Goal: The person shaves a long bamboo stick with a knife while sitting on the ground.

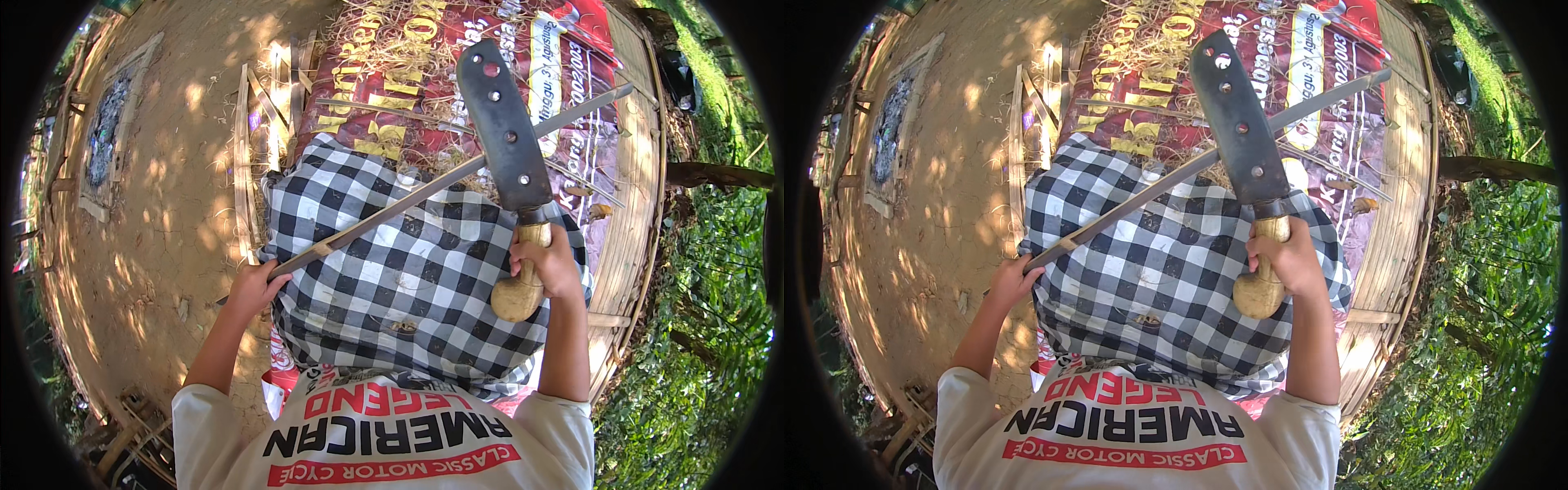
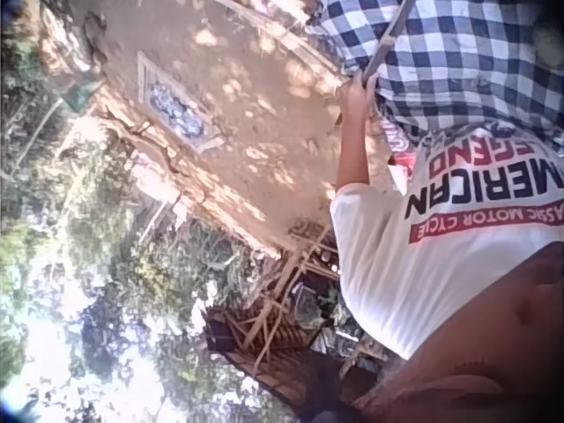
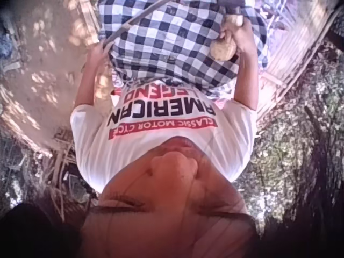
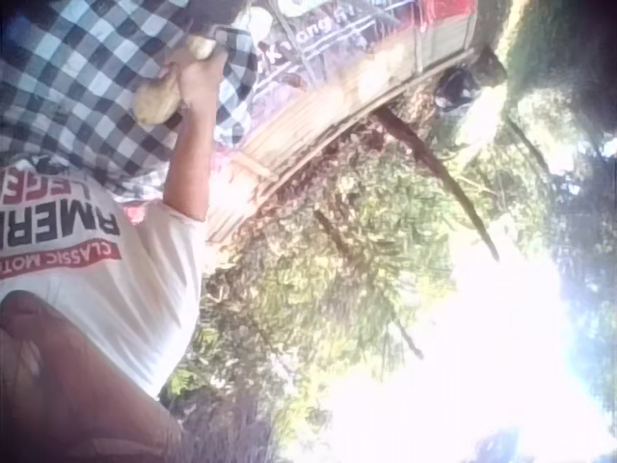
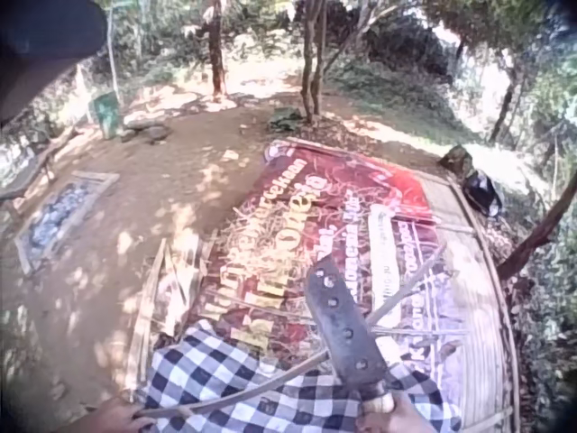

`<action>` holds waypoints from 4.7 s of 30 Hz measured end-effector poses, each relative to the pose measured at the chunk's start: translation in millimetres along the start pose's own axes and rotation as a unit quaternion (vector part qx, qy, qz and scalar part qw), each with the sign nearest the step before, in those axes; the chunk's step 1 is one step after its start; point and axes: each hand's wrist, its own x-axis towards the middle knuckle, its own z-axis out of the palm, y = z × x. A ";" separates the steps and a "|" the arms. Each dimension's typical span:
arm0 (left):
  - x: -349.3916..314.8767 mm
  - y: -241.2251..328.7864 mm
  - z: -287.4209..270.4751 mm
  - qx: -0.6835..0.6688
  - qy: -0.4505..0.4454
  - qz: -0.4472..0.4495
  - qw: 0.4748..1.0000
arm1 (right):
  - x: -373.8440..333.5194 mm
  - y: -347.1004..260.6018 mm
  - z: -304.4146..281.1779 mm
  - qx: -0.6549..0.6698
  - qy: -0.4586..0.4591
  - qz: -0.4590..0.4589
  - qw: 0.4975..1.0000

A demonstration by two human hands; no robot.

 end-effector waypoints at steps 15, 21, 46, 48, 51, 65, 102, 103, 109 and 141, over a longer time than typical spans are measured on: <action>3.2 -2.1 6.7 -0.048 0.021 0.008 0.999 | -11.0 3.3 6.2 0.021 0.018 0.030 0.999; -0.3 -10.3 2.9 -0.054 -0.032 -0.018 0.998 | -16.6 -9.1 -12.9 0.015 0.006 -0.006 1.000; 1.1 0.6 -1.0 -0.055 -0.013 -0.044 0.997 | -28.4 -5.7 13.7 -0.060 -0.005 -0.008 0.998; -1.5 -2.0 4.3 -0.052 -0.006 -0.035 0.998 | -28.2 -12.9 5.1 -0.065 0.011 -0.024 0.998; -2.7 -5.9 11.7 -0.066 0.002 -0.030 0.997 | -28.5 -19.9 2.7 -0.021 0.066 -0.064 0.996; -0.3 2.9 6.6 -0.097 -0.015 -0.062 0.993 | -27.9 -7.6 15.0 -0.020 0.119 -0.112 0.986; 3.1 11.7 -0.9 -0.084 -0.045 -0.081 0.992 | -23.0 15.6 49.0 -0.007 0.018 -0.058 0.998; 3.7 11.7 -4.2 -0.079 -0.053 -0.082 0.992 | -26.7 22.1 50.6 -0.033 -0.042 0.007 0.999; 2.2 4.6 4.4 -0.085 -0.025 -0.057 0.994 | -30.9 13.6 47.0 0.026 -0.096 0.037 0.994; 0.9 6.7 4.0 -0.095 -0.016 -0.055 0.994 | -50.3 21.3 41.0 0.125 -0.064 0.009 0.990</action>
